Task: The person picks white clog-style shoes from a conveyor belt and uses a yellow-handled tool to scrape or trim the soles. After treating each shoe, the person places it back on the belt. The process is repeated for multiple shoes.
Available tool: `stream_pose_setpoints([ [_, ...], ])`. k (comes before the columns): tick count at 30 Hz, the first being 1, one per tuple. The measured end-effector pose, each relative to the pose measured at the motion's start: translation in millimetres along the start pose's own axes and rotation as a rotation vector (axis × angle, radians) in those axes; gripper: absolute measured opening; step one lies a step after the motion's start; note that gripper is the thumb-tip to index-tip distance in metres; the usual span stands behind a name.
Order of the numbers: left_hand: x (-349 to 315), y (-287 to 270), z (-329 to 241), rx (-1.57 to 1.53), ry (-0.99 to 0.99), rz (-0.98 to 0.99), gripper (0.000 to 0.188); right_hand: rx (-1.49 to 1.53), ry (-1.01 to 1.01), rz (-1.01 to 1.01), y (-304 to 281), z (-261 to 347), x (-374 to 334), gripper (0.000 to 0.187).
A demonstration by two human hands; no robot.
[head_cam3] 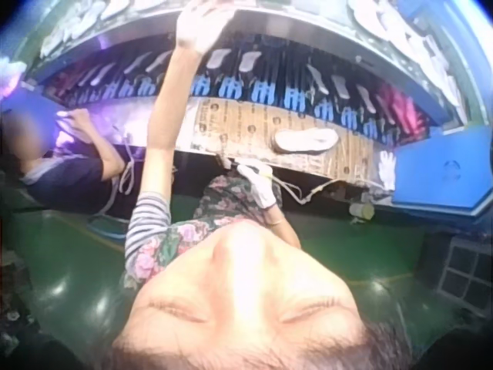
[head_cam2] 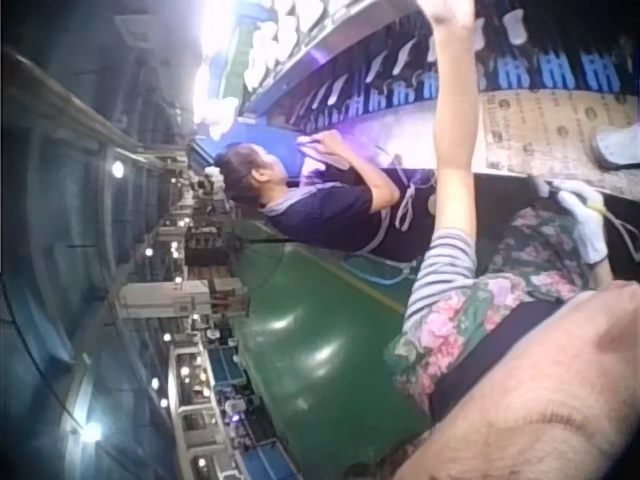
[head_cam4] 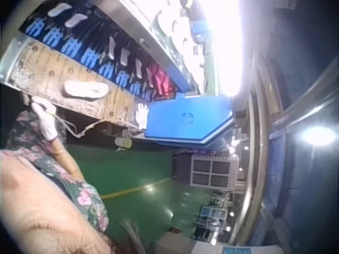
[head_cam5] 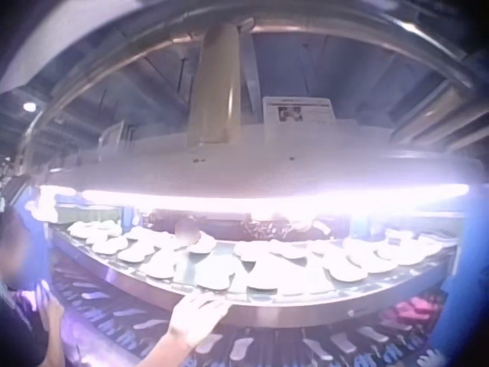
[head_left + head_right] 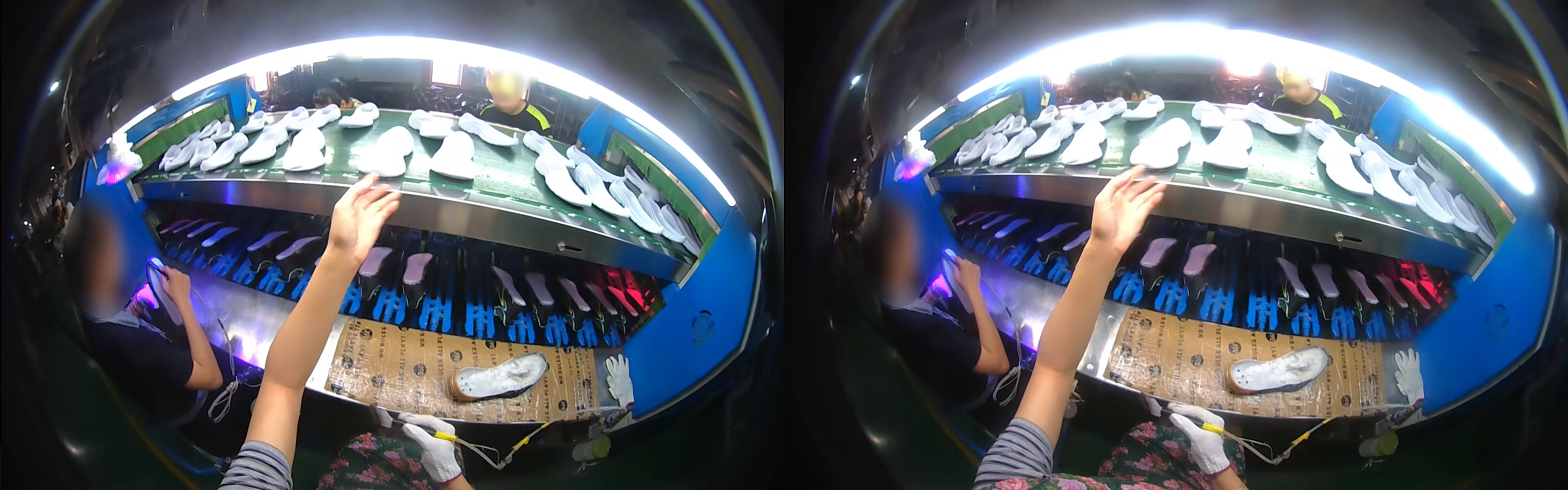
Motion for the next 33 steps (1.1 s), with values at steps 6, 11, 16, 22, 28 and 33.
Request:
stream_pose_setpoints([
  [6, 80.0, -25.0, -36.4, 1.567, 0.354, -0.282, 0.114, 0.117, 0.073, -0.016, 5.0, -13.9, 3.8, 0.023],
  [11, 126.4, -24.1, -25.5, 1.625, 0.259, -0.264, 0.118, 0.303, 0.138, -0.027, 11.5, -42.4, 4.9, 0.023],
  [16, 132.9, -51.1, -40.7, 1.804, 0.816, -0.529, 0.096, 0.273, 0.167, -0.068, 4.9, -42.4, 6.4, 0.020],
  [22, 72.0, -118.1, -139.0, 1.927, 0.232, -0.509, 0.066, 0.312, 0.178, -0.085, 9.6, -46.6, 6.6, 0.020],
  [28, -62.6, -153.2, -156.1, 1.218, 0.486, -0.243, 0.030, 0.336, 0.171, -0.097, 15.0, -42.2, 2.2, 0.019],
  [33, -219.4, -141.5, -158.9, 1.216, 1.079, -0.394, 0.049, 0.396, 0.040, -0.140, 3.3, -24.4, 8.9, 0.018],
])
Point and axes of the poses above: each hand's wrist, its own x-axis towards the middle knuckle, its own y-axis out of the palm, z = x × y, the point moved 2 cm from there along x, towards the middle knuckle, and after that the axes turned 3 degrees about z, right-handed, at the moved point
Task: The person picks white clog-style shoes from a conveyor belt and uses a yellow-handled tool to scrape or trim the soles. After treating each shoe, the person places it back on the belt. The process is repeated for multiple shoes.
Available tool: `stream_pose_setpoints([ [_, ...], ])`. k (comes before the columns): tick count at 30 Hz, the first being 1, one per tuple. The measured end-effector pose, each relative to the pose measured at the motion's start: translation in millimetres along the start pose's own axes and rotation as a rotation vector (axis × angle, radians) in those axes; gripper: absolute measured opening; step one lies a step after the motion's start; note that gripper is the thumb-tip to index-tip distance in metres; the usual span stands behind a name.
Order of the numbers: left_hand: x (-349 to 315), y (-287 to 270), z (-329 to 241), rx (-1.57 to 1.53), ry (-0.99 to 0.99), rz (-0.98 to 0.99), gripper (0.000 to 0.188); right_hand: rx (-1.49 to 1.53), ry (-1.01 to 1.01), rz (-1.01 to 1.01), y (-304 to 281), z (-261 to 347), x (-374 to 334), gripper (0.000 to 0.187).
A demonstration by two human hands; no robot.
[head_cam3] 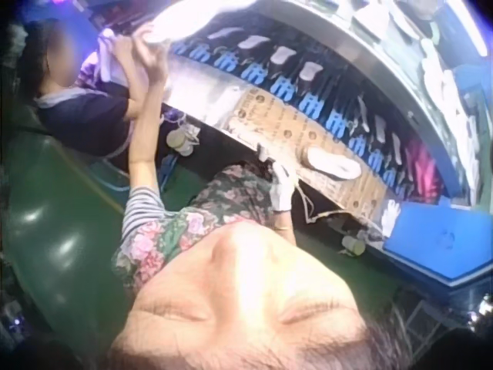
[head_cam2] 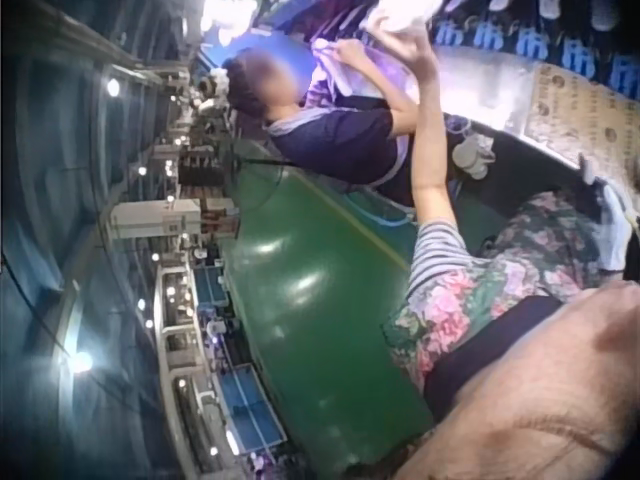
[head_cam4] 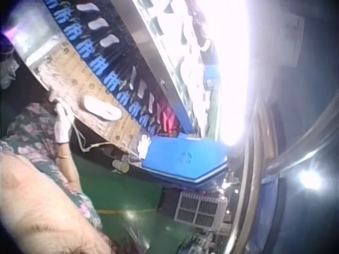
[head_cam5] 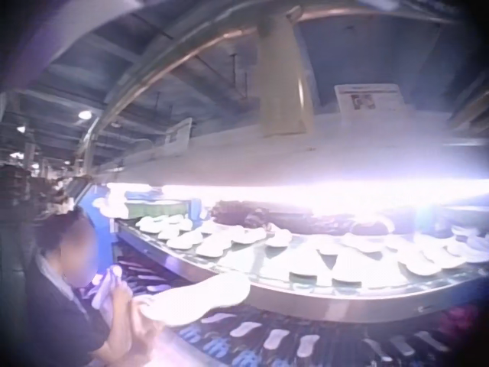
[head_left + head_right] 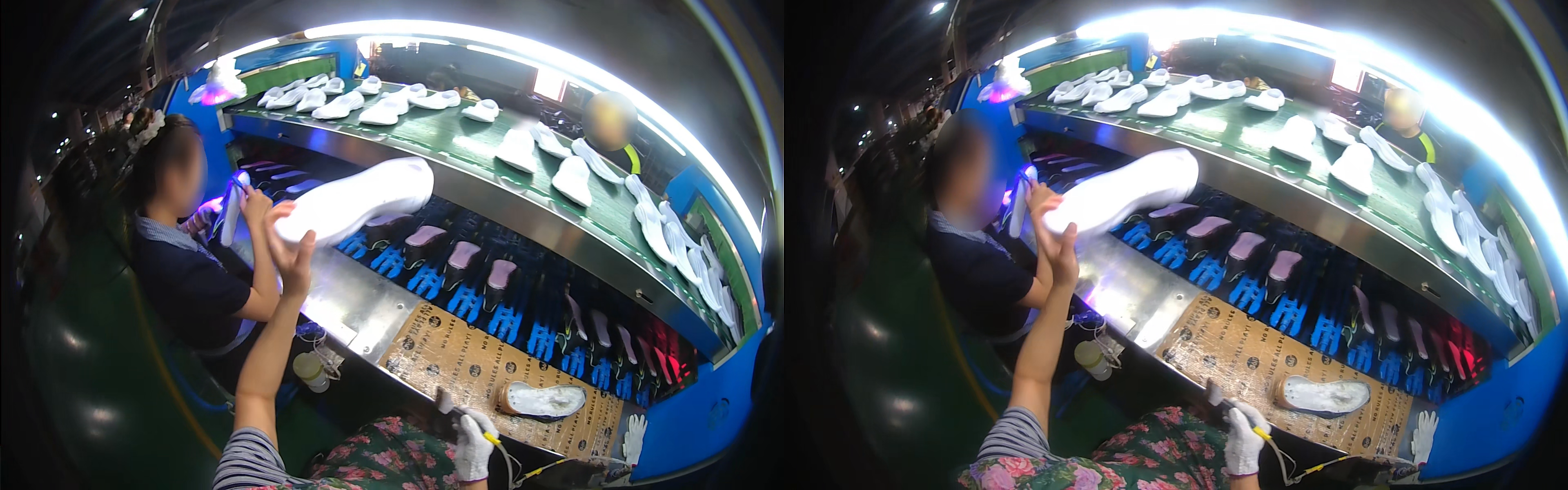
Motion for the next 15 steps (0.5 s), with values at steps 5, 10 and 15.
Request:
stream_pose_setpoints([
  [5, -84.5, -52.9, -2.9, -0.353, -0.678, -0.425, 0.035, 0.052, -0.124, 0.039, -0.8, 25.6, 4.8, 0.023],
  [10, -234.1, -4.1, -24.1, -0.599, -1.357, 0.219, 0.016, -0.225, -0.159, 0.150, 43.2, 33.1, -9.2, 0.022],
  [15, -357.3, 12.8, -59.9, -0.971, -1.779, 0.534, 0.031, -0.435, -0.197, 0.357, 76.8, 38.3, -11.1, 0.024],
])
Point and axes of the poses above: each hand's wrist, its own x-axis towards the middle knuckle, its own y-axis out of the palm, z = x × y, the point moved 2 cm from there along x, towards the middle knuckle, and after that the axes turned 3 degrees about z, right-handed, at the moved point
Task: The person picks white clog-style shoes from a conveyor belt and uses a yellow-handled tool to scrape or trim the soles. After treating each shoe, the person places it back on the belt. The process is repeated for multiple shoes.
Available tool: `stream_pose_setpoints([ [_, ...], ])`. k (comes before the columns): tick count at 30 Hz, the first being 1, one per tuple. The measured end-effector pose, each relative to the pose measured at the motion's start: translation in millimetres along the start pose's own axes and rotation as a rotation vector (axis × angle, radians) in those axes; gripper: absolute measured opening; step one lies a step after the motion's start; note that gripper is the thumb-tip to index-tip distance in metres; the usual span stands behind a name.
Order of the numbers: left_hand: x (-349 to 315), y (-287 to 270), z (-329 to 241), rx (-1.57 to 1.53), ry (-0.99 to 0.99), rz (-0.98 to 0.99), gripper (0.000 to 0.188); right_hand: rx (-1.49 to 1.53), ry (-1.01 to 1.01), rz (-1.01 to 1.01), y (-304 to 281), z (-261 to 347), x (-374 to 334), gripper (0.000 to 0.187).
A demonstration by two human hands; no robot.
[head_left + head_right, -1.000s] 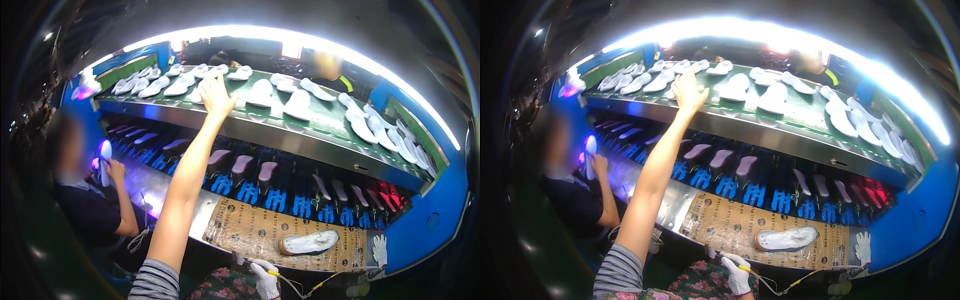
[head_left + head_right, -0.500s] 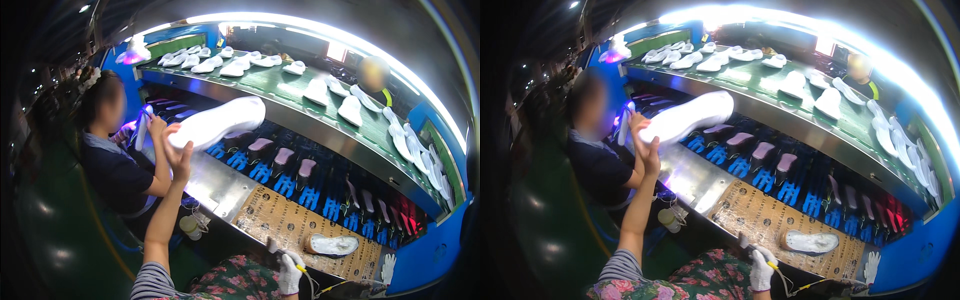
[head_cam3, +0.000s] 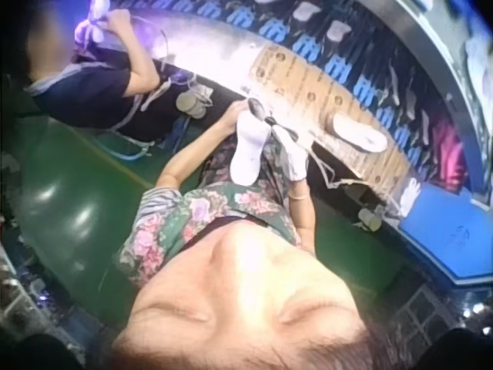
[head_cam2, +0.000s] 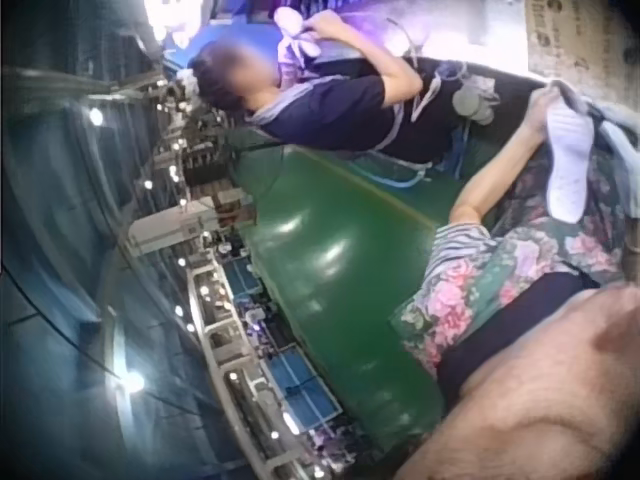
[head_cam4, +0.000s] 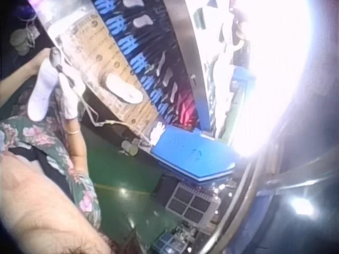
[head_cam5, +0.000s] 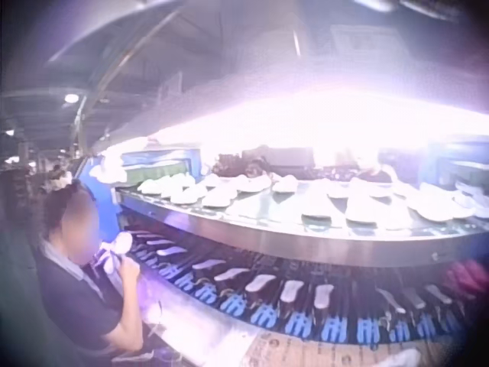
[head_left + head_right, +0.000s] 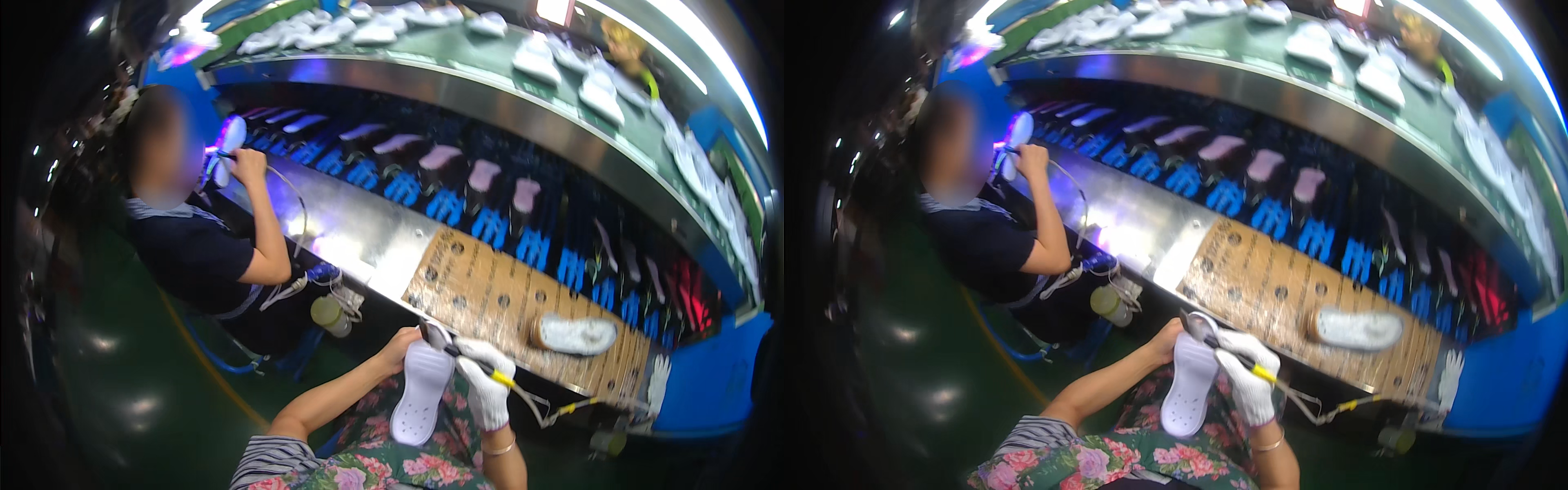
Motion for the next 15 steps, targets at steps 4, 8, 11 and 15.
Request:
stream_pose_setpoints([
  [4, -35.4, 23.9, 54.7, -0.386, -0.225, 0.099, 0.072, -0.115, -0.015, 0.020, -8.9, -13.6, 0.2, 0.025],
  [8, -63.0, 43.4, 55.2, -0.671, -0.397, 0.497, 0.121, -0.110, 0.031, 0.012, -16.7, -12.8, 0.3, 0.023],
  [11, -51.1, 71.7, 23.1, -0.719, -0.292, 0.199, 0.128, -0.064, 0.094, -0.029, -18.7, -13.7, 0.2, 0.025],
  [15, -33.6, 98.4, -6.9, -0.729, -0.107, 0.179, 0.120, -0.231, -0.032, -0.025, -19.5, -0.1, 6.8, 0.026],
])
Point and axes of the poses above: each hand's wrist, its own x-axis towards the middle knuckle, its own y-axis out of the palm, z = x × y, the point moved 2 cm from there along x, towards the middle knuckle, and after that the axes turned 3 degrees about z, right-handed, at the moved point
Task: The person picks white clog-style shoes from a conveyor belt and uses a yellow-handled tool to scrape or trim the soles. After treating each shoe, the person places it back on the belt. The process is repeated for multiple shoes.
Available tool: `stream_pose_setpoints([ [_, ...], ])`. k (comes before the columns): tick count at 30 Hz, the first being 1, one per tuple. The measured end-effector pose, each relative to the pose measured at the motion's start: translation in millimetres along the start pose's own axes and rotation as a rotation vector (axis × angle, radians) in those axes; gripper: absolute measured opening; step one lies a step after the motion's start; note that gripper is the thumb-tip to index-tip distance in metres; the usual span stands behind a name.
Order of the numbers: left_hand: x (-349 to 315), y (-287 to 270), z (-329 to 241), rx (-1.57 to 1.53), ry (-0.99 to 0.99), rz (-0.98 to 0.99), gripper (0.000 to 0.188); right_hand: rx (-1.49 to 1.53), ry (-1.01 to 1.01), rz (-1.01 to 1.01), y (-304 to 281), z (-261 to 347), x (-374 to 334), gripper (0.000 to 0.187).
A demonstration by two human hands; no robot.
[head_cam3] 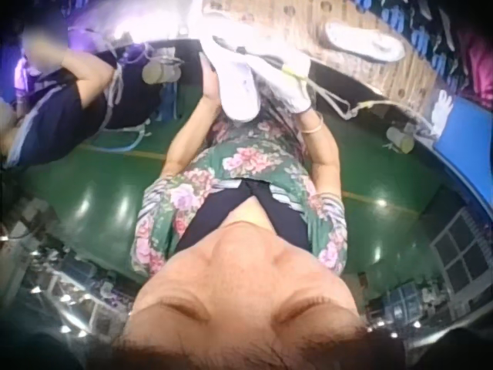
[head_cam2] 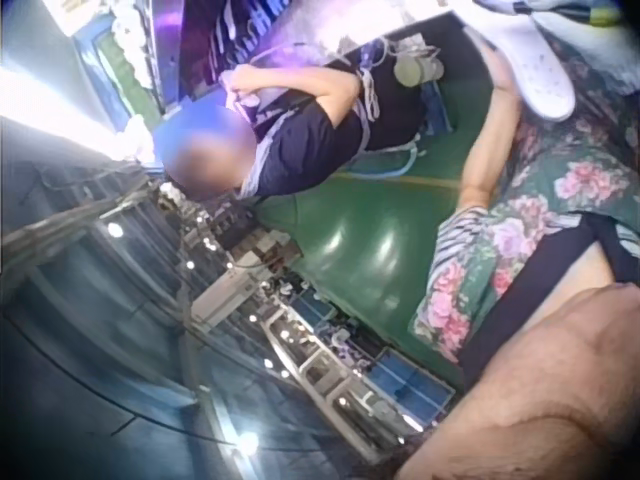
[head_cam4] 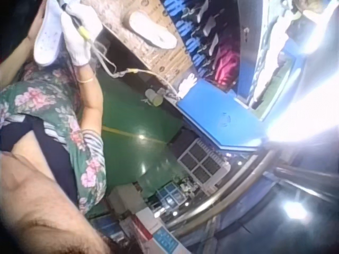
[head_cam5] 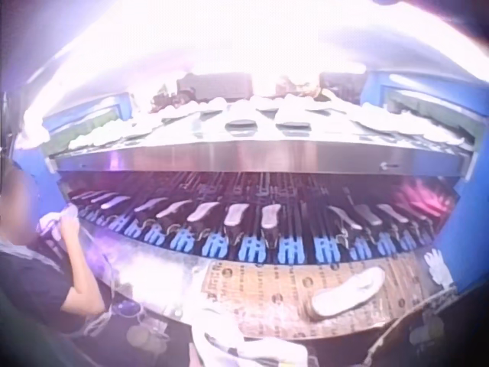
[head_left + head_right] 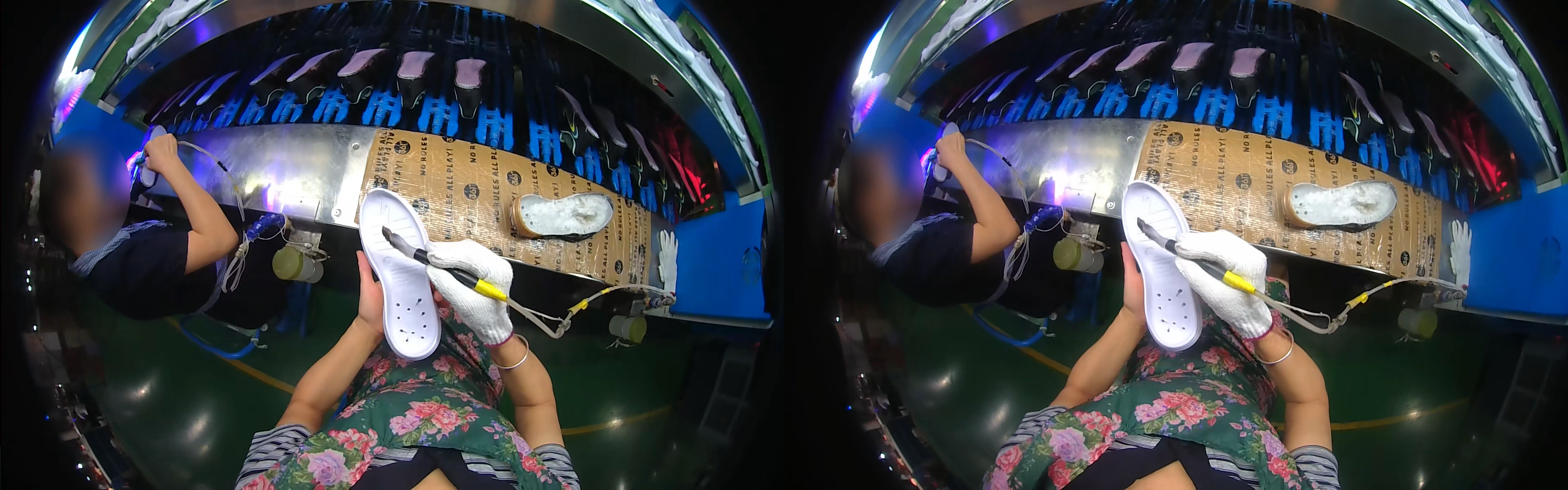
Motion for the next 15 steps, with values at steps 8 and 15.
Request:
stream_pose_setpoints([
  [8, 7.5, 22.8, 22.0, 0.508, 0.153, -0.144, 0.107, -0.510, -0.556, -0.055, 0.3, 18.7, 28.6, 0.033],
  [15, 4.4, 7.5, 19.9, 0.684, 0.164, -0.186, 0.105, -0.459, -0.624, 0.057, 17.6, 14.8, 9.4, 0.041],
])
Point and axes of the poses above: each hand's wrist, its own x-axis towards the middle knuckle, its own y-axis out of the palm, z = x × y, the point moved 2 cm from there along x, towards the middle knuckle, and after that the axes turned 3 degrees about z, right-handed, at the moved point
